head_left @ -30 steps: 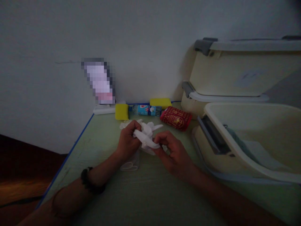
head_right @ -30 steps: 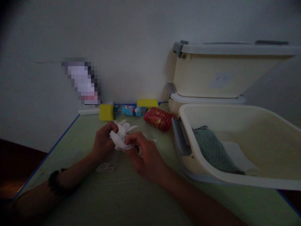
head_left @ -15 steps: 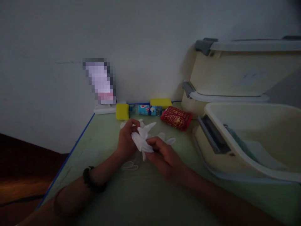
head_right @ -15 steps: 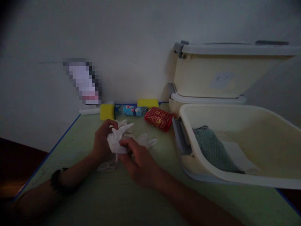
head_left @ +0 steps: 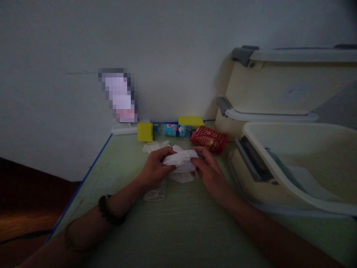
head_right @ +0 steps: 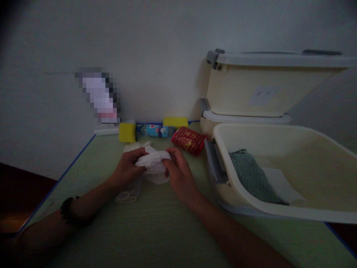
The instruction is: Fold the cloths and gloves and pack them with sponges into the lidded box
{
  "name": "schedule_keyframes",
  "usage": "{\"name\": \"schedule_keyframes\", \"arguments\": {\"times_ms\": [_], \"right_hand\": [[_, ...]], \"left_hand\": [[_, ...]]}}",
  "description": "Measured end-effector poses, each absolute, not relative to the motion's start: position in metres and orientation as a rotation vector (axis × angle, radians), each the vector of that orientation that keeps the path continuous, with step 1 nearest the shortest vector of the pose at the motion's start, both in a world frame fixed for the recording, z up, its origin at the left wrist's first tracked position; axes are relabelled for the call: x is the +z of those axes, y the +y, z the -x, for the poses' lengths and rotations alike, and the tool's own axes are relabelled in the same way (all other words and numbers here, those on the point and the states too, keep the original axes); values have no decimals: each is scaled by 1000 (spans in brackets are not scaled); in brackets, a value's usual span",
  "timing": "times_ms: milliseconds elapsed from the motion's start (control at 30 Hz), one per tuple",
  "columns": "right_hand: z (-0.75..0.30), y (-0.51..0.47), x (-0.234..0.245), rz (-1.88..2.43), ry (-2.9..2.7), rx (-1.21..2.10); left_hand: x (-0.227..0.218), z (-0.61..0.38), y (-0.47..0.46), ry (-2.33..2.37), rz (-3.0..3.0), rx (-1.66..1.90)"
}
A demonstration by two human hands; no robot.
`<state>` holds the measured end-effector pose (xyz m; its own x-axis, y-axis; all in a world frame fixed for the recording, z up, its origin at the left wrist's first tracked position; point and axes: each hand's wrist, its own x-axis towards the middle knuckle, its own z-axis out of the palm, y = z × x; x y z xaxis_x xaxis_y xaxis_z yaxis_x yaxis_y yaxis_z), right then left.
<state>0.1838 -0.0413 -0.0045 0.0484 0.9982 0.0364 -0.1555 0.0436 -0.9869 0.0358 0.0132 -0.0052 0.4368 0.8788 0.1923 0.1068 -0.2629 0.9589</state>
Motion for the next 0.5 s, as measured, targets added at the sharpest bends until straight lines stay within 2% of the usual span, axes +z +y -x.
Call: {"name": "schedule_keyframes", "arguments": {"times_ms": [200, 367, 500], "right_hand": [[-181, -58, 2, 961, -1825, 952], [-183, -51, -5, 1103, -1451, 899], [-185, -44, -11, 1151, -1459, 883]], "left_hand": [[-7, -34, 18, 932, -1632, 1149], [-6, -33, 20, 866, -1709, 1132], [-5, -33, 20, 819, -1703, 1088]]}}
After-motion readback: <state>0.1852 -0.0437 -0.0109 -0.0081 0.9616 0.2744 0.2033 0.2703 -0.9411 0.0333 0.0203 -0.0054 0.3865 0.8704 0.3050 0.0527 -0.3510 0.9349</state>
